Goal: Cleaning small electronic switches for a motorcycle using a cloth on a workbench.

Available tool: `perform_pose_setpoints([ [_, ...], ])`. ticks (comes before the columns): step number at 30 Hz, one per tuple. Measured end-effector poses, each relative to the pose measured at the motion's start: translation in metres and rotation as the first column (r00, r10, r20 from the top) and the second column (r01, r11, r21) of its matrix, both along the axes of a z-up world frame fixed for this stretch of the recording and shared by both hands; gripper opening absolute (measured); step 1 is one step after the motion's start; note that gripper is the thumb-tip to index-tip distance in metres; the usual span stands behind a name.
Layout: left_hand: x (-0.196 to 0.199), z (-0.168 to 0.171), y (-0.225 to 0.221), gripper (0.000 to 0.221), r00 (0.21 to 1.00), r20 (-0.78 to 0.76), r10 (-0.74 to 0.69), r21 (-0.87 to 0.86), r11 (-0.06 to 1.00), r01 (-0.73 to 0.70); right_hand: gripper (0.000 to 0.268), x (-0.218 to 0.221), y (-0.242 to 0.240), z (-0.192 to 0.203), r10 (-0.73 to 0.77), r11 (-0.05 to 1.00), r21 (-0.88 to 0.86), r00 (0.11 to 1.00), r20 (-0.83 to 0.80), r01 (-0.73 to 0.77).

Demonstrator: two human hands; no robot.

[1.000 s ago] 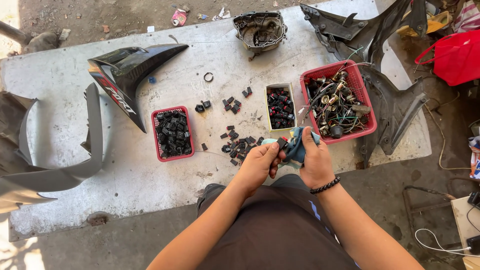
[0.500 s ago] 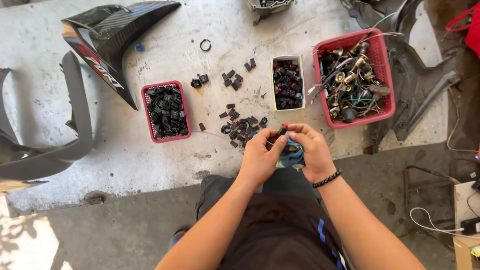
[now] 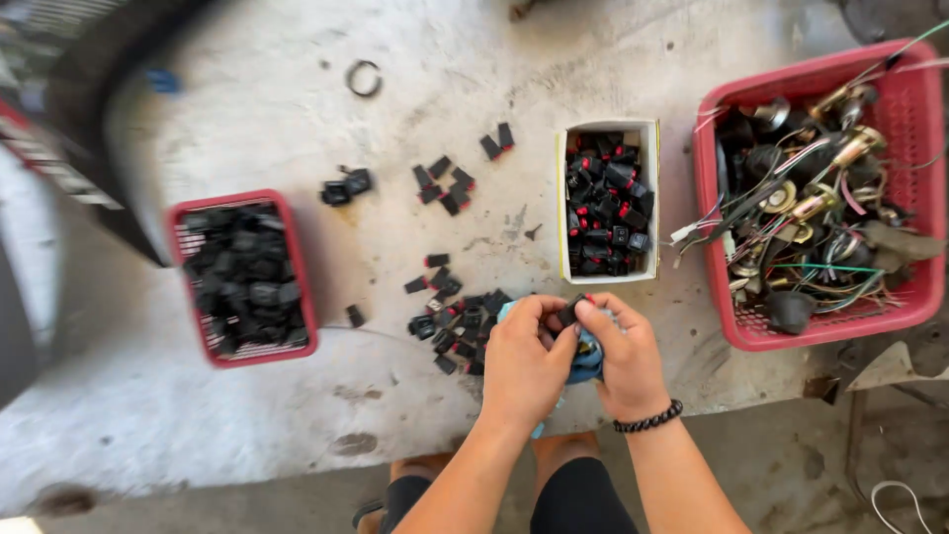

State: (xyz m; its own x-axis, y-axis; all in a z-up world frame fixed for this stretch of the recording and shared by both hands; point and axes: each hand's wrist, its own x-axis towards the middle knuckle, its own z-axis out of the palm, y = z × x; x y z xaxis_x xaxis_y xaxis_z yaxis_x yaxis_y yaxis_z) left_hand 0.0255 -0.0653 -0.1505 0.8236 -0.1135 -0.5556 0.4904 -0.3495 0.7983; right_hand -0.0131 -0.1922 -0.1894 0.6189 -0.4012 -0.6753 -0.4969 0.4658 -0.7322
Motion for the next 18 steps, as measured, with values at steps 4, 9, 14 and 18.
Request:
perform_pose_setpoints([
  [4, 0.005, -0.031, -0.025, 0.027, 1.000, 0.000, 0.019, -0.093, 0.996, -0.019, 0.012, 0.026, -0.003, -0.010, -0.211, 0.977, 0.040, 0.976, 0.052, 0.209],
  [9, 0.013, -0.055, -0.038, 0.015, 0.999, 0.018, 0.050, -0.184, 0.982, -0.046, 0.031, 0.014, -0.009, -0.047, -0.303, 0.945, 0.130, 0.953, 0.006, 0.300],
  [14, 0.023, -0.067, -0.017, 0.014, 0.985, 0.131, 0.115, -0.081, 0.991, -0.105, 0.020, 0.024, 0.024, -0.047, -0.209, 0.978, -0.011, 0.978, 0.026, 0.209],
  [18, 0.035, -0.090, 0.008, 0.027, 0.956, 0.169, 0.240, 0.096, 0.961, -0.259, 0.013, 0.055, 0.072, -0.049, -0.047, 0.954, -0.296, 0.999, -0.018, 0.040],
])
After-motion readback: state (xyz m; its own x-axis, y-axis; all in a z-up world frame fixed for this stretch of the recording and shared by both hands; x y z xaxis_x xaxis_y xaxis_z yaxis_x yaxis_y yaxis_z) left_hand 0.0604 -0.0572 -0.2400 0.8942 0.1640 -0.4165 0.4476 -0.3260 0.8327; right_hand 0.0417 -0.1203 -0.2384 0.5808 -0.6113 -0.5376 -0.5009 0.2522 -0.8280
